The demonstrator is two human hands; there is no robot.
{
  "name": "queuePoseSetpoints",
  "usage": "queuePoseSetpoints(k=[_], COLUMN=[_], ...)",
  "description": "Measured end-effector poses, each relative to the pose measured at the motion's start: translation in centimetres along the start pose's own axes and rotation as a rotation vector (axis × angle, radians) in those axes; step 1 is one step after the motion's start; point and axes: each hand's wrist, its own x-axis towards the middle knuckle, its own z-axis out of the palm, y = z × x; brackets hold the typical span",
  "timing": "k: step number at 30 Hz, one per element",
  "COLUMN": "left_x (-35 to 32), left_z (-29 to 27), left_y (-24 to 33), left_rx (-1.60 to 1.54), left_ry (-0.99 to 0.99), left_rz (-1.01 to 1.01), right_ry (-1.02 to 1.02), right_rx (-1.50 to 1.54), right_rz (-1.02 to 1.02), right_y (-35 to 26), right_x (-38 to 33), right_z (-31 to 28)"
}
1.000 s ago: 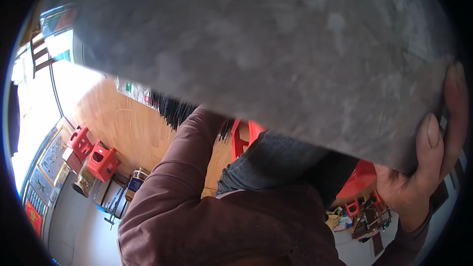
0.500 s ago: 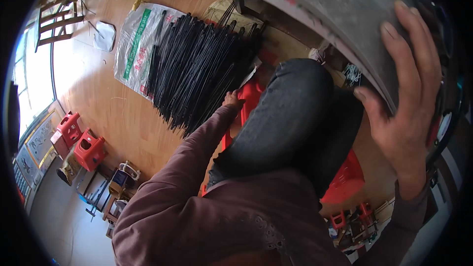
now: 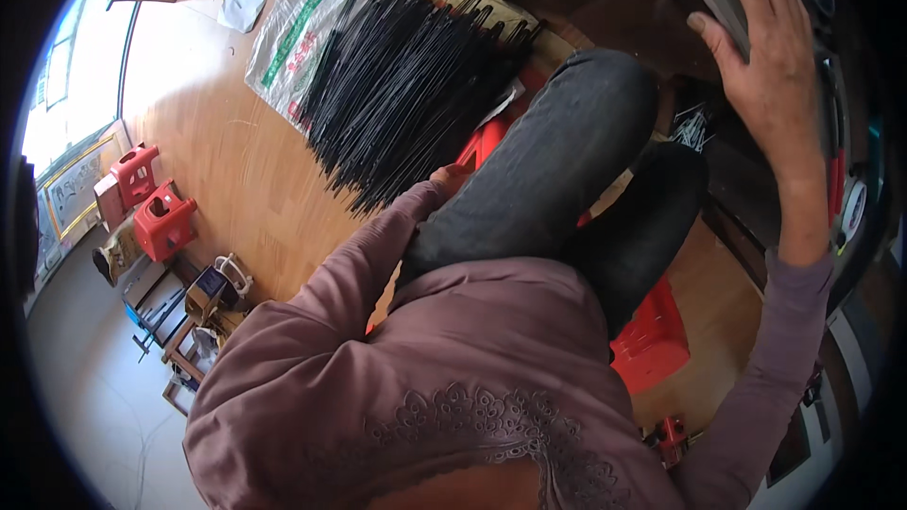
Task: Attach plastic components to a base and use pliers to secure and trim them.
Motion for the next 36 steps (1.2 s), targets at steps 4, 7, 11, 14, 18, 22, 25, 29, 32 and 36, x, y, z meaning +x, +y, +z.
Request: queuePoseSetpoints(k=[4, 7, 11, 14, 18, 22, 25, 29, 32, 36], left_x=[-3.1, -2.8, -5.2, -3.8, -6.6, -12.7, -15.1, -13.3, -11.6, -13.2], left_z=[-0.3, 0.9, -0.8, -2.3, -4.9, -6.0, -5.7, -5.7, -6.1, -5.9], left_y=[-7.0, -18.8, -12.0, -11.5, 1.5, 12.3, 15.6, 13.6, 11.1, 10.7], left_rx=[0.093, 0.462, 0.237, 0.184, -0.452, -0.468, -0.326, -0.098, -0.142, -0.273], left_ry=[0.072, 0.076, 0.065, 0.125, 0.199, 0.263, 0.245, 0.279, 0.261, 0.265], left_rz=[-0.015, 0.209, -0.009, 0.172, 0.099, 0.190, 0.373, 0.540, 0.400, 0.284], right_ry=[-0.028, 0.028, 0.014, 0.066, 0.012, 0.027, 0.067, 0.069, 0.078, 0.085], right_rx=[0.000, 0.033, 0.026, 0.043, 0.067, 0.064, 0.080, 0.096, 0.101, 0.118], right_rz=[-0.060, -0.101, -0.043, -0.070, 0.086, 0.170, 0.153, 0.158, 0.158, 0.170], right_y=[0.6, -0.4, 1.0, 0.2, -1.8, -1.9, -1.3, -1.5, -1.4, -1.4], right_x=[-0.8, 0.5, -1.9, -0.4, -1.0, -1.4, -1.8, -1.7, -1.6, -1.8], right_z=[-0.5, -0.9, -0.3, -0.4, -2.1, -1.8, -1.6, -2.0, -2.1, -2.1])
